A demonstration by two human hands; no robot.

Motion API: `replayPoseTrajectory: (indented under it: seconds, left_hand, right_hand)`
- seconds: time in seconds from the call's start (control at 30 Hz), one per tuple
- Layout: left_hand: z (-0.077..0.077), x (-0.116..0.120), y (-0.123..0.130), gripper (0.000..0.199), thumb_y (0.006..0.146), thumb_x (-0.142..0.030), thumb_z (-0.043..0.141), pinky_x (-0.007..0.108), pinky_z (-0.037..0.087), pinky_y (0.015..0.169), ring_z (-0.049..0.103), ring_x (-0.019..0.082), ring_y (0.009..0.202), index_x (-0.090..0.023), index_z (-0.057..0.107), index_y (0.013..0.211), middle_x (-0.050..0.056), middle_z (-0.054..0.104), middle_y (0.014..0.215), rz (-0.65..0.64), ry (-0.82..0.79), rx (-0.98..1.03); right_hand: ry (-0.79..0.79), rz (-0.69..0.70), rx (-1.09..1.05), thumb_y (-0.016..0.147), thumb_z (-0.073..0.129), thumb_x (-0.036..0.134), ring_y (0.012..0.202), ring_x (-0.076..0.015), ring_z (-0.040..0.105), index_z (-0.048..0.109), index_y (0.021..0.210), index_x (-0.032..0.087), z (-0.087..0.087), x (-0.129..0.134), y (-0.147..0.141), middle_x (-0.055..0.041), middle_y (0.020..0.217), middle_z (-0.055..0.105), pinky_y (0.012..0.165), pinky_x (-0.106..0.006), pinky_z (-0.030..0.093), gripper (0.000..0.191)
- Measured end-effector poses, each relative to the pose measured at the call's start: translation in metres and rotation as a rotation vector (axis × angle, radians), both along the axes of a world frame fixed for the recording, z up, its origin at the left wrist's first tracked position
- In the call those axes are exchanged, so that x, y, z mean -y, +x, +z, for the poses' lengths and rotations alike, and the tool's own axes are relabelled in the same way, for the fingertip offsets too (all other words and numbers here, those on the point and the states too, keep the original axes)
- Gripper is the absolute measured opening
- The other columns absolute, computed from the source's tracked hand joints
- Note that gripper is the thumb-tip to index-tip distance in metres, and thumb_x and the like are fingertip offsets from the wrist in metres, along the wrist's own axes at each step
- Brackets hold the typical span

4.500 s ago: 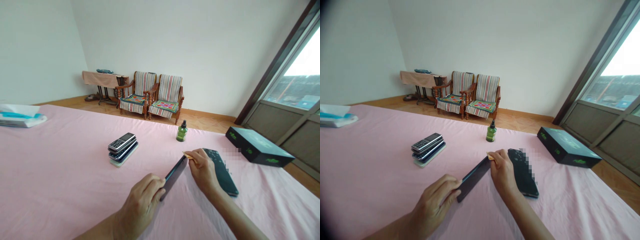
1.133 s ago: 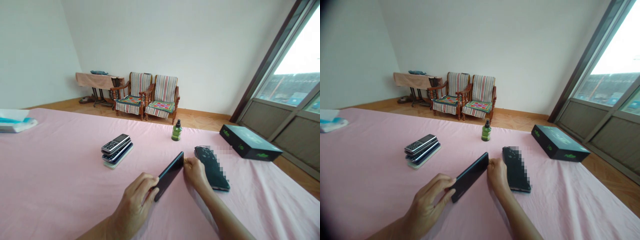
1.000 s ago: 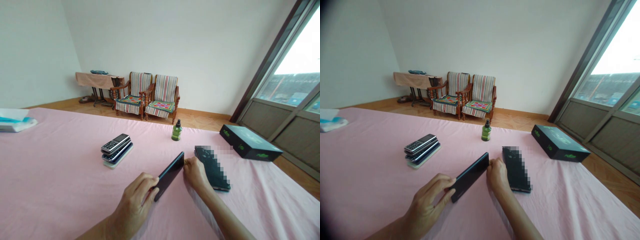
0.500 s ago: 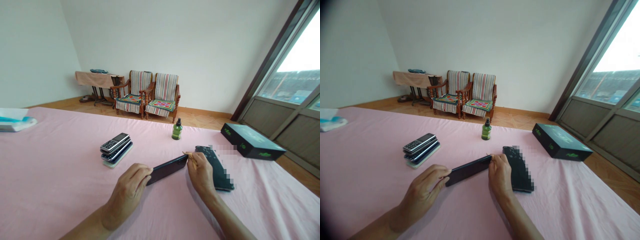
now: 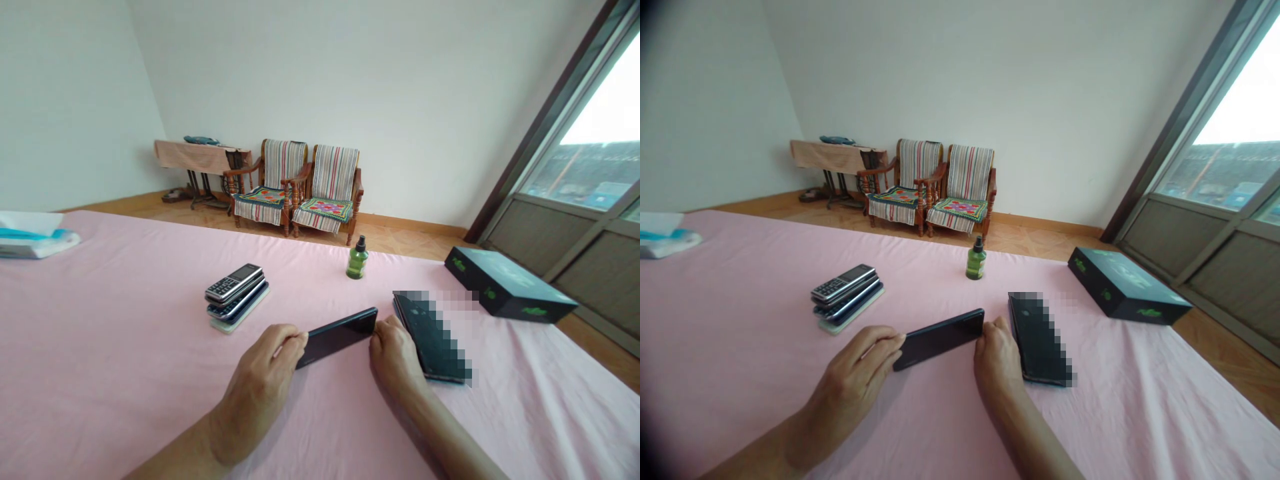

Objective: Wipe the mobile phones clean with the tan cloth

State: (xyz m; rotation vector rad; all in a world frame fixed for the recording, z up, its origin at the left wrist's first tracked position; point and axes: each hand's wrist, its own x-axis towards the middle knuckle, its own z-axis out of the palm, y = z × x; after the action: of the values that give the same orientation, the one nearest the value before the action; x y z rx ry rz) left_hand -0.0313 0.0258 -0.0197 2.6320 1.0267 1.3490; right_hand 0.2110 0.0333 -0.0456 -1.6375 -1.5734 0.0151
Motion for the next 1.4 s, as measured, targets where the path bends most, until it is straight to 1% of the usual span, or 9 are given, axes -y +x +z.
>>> replayPoseTrajectory:
  seconds: [0.1,0.23,0.43,0.7,0.8,0.9,1.0,1.23,1.4]
  left_hand:
    - [-0.001,-0.002,-0.001,0.021,0.099,-0.011,0.04,0.033,0.061,0.08,0.062,0.018,0.09,-0.016,0.057,0.111,0.009,0.057,0.099,0.011,-0.005,-0.015]
    - [0.0,0.0,-0.001,0.022,0.099,-0.011,0.039,0.033,0.06,0.081,0.062,0.018,0.09,-0.015,0.057,0.111,0.009,0.056,0.099,-0.001,-0.021,-0.015]
    - [-0.001,0.002,0.0,0.021,0.098,-0.009,0.041,0.031,0.059,0.079,0.061,0.017,0.089,-0.016,0.056,0.111,0.008,0.055,0.098,-0.014,-0.027,0.02]
    - [-0.001,0.0,0.001,0.018,0.094,-0.005,0.046,0.028,0.056,0.077,0.06,0.017,0.086,-0.016,0.058,0.102,0.007,0.054,0.094,-0.029,-0.022,0.053]
    - [0.001,0.001,0.002,0.019,0.094,-0.004,0.046,0.025,0.056,0.076,0.061,0.016,0.086,-0.017,0.058,0.101,0.006,0.054,0.094,-0.041,-0.052,0.09]
    - [0.004,0.003,0.002,0.019,0.093,-0.004,0.047,0.024,0.055,0.074,0.061,0.015,0.084,-0.017,0.058,0.101,0.005,0.055,0.092,-0.042,-0.033,0.099]
    - [0.006,0.004,0.003,0.019,0.094,-0.005,0.046,0.024,0.055,0.074,0.061,0.015,0.083,-0.017,0.057,0.102,0.006,0.055,0.092,-0.05,-0.027,0.09]
    - [0.008,0.006,0.003,0.019,0.095,-0.006,0.043,0.027,0.055,0.074,0.062,0.017,0.085,-0.018,0.056,0.103,0.006,0.056,0.093,-0.045,-0.077,0.081]
    - [0.01,0.01,0.004,0.02,0.094,-0.006,0.045,0.027,0.053,0.078,0.061,0.017,0.09,-0.018,0.056,0.105,0.006,0.056,0.096,-0.079,-0.103,0.091]
  right_hand:
    - [0.025,-0.013,-0.033,0.079,0.045,0.014,0.059,-0.0152,0.051,0.057,0.061,0.018,0.006,0.0,-0.001,-0.0022,0.066,0.052,0.057,-0.027,0.036,0.023]
    - [0.064,-0.042,-0.091,0.088,0.042,0.025,0.072,-0.0182,0.058,0.067,0.087,0.016,0.013,-0.002,-0.001,-0.0066,0.083,0.062,0.063,-0.027,0.042,0.026]
    - [-0.015,-0.016,-0.053,0.08,0.044,0.017,0.054,-0.0149,0.05,0.054,0.056,0.018,0.002,-0.002,-0.001,-0.0017,0.06,0.052,0.053,-0.027,0.034,0.026]
    - [0.002,0.022,-0.034,0.082,0.046,0.018,0.06,-0.0159,0.054,0.06,0.063,0.017,0.003,0.002,-0.001,-0.0031,0.067,0.055,0.058,-0.026,0.04,0.023]
    - [0.062,-0.012,-0.057,0.087,0.045,0.022,0.067,-0.0174,0.058,0.067,0.076,0.016,0.01,0.003,-0.001,-0.0055,0.075,0.06,0.061,-0.027,0.044,0.026]
    - [0.224,-0.019,-0.084,0.09,0.046,0.022,0.082,-0.0186,0.061,0.07,0.097,0.015,0.019,0.005,-0.005,-0.0082,0.09,0.061,0.072,-0.029,0.048,0.026]
    - [0.328,0.09,-0.062,0.089,0.046,0.014,0.087,-0.0172,0.06,0.068,0.109,0.017,0.022,0.008,-0.014,-0.0073,0.096,0.059,0.074,-0.028,0.05,0.03]
    - [0.307,0.314,-0.023,0.087,0.041,0.002,0.087,-0.017,0.06,0.06,0.124,0.02,0.02,0.018,-0.04,-0.0067,0.094,0.056,0.073,-0.029,0.054,0.045]
    - [0.273,0.497,-0.042,0.087,0.04,0.0,0.083,-0.0162,0.061,0.058,0.125,0.019,0.029,0.033,-0.064,-0.0082,0.095,0.056,0.071,-0.027,0.056,0.047]
